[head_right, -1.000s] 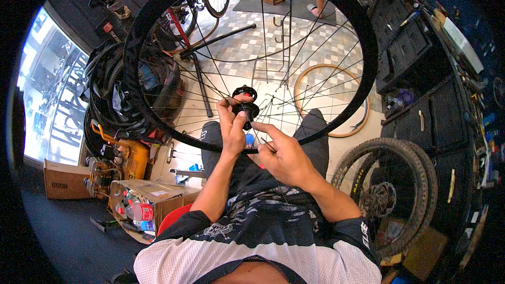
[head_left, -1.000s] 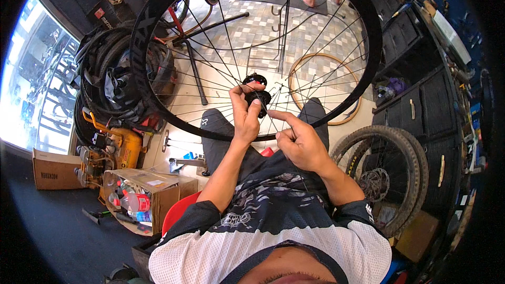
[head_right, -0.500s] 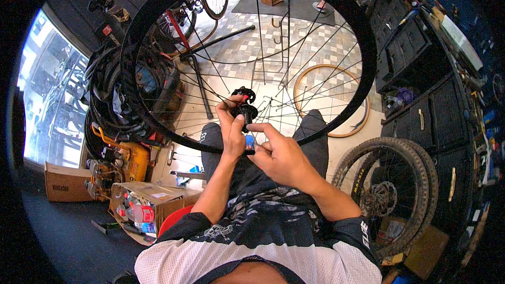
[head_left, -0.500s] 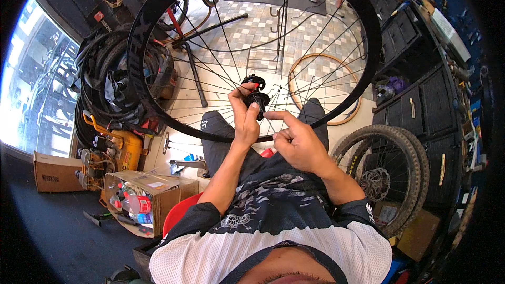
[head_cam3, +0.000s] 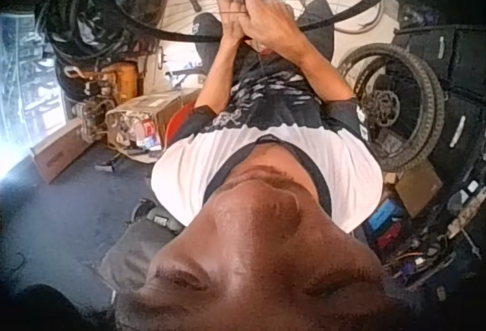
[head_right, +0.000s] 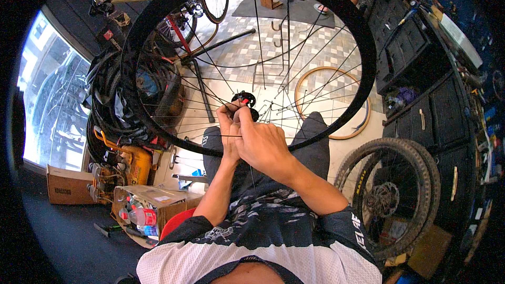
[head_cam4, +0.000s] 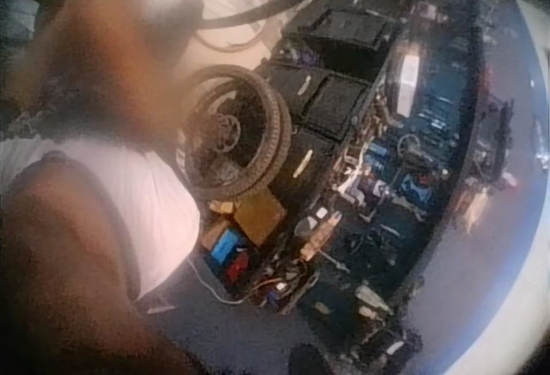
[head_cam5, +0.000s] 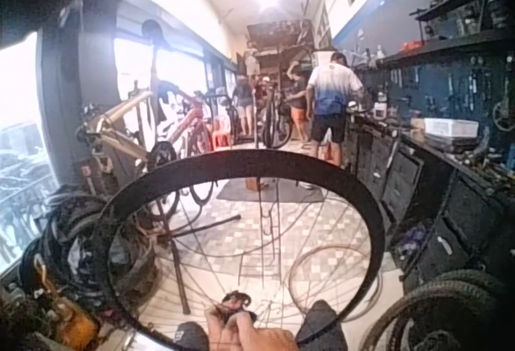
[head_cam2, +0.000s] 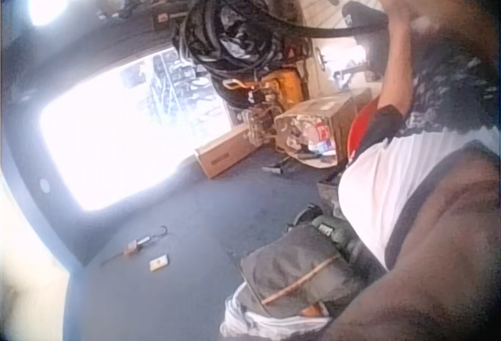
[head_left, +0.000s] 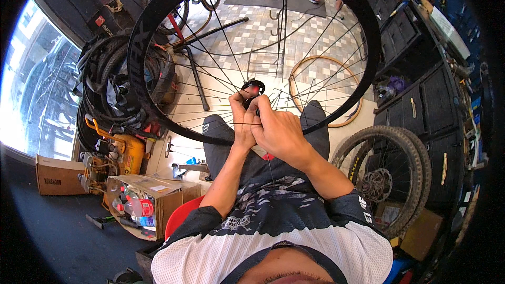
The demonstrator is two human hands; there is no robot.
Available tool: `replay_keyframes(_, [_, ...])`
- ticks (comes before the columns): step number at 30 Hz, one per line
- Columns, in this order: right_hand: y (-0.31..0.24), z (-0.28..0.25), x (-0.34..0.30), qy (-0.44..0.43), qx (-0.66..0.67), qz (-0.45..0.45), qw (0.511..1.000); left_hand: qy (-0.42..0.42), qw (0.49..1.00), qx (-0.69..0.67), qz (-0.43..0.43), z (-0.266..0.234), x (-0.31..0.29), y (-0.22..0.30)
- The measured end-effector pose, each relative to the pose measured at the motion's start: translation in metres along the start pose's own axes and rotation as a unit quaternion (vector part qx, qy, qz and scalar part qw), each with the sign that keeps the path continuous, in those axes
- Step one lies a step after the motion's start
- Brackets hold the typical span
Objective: The person assembles a bicycle wheel by attaching a disc brake rotor to the hub and threading spokes through the rim. The person works on the wheel while sitting on the floor in a bicycle repair shop.
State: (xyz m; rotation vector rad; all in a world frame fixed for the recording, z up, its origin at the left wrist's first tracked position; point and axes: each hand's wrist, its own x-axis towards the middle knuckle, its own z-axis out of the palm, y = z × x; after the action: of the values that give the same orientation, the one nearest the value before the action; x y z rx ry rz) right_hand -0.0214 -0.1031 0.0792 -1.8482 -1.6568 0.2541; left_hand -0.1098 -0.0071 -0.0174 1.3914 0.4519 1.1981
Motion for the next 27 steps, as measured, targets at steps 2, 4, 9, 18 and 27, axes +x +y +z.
replay_keyframes(2, [0.003, 0.004, -0.001, 0.011, 0.013, -0.003, 1.000, -0.006, 0.999, -0.029, 0.011, 0.000, 0.002, 0.001])
replay_keyframes(4, [0.002, -0.011, -0.016, -0.044, 0.063, -0.016, 0.997, -0.022, 0.999, -0.040, 0.007, -0.004, 0.003, 0.003])
replay_keyframes(9, [0.008, -0.054, -0.063, -0.152, 0.150, -0.187, 0.959, -0.016, 0.999, -0.027, 0.005, -0.003, 0.009, 0.004])
replay_keyframes(18, [0.011, -0.037, -0.057, -0.093, 0.124, -0.323, 0.934, 0.001, 1.000, -0.027, -0.001, 0.004, 0.008, 0.011])
replay_keyframes(27, [0.013, -0.022, -0.050, 0.103, 0.074, -0.383, 0.915, 0.019, 0.999, -0.030, -0.010, -0.006, 0.014, 0.002])
